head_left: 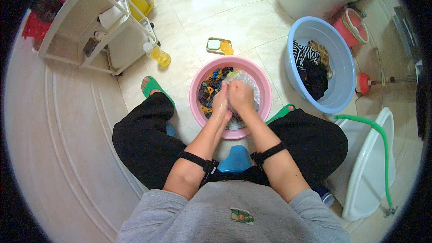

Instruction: The person hand washes clothes in a pink basin filled with soapy water. They scrub and rinse a striped garment and a dark garment, then transfer them to a blue basin. The person continues washing other items in the pink basin.

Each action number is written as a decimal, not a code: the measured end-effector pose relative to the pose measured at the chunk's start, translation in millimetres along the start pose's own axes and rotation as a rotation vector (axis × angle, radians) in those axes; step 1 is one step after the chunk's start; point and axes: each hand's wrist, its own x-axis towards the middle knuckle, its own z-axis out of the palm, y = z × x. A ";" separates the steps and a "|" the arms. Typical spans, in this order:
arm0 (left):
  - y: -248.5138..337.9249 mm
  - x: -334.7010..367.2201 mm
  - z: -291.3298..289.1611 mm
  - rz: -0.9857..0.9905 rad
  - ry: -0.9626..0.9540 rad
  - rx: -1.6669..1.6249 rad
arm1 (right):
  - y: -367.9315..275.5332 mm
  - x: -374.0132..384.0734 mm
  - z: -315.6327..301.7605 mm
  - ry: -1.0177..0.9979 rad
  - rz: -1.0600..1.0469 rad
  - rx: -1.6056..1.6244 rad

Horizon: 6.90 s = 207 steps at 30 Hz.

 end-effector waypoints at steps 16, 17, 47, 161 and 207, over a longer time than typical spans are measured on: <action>-3.8 8.7 -6.6 0.030 -0.036 -0.018 | -5.0 -2.3 -0.1 0.022 0.053 0.020; 1.9 11.4 -11.6 0.102 0.049 0.151 | -11.5 -10.7 3.3 0.060 -0.015 0.032; -39.3 98.8 -35.6 0.129 0.095 0.372 | 137.3 34.0 43.6 0.032 0.430 0.229; 4.6 42.7 -28.5 -0.269 -0.334 -0.158 | -8.6 -40.4 -52.2 -0.285 -0.261 0.233; 10.4 25.3 -28.3 -0.246 -0.117 -0.079 | 79.0 -14.5 13.1 -0.387 0.294 0.618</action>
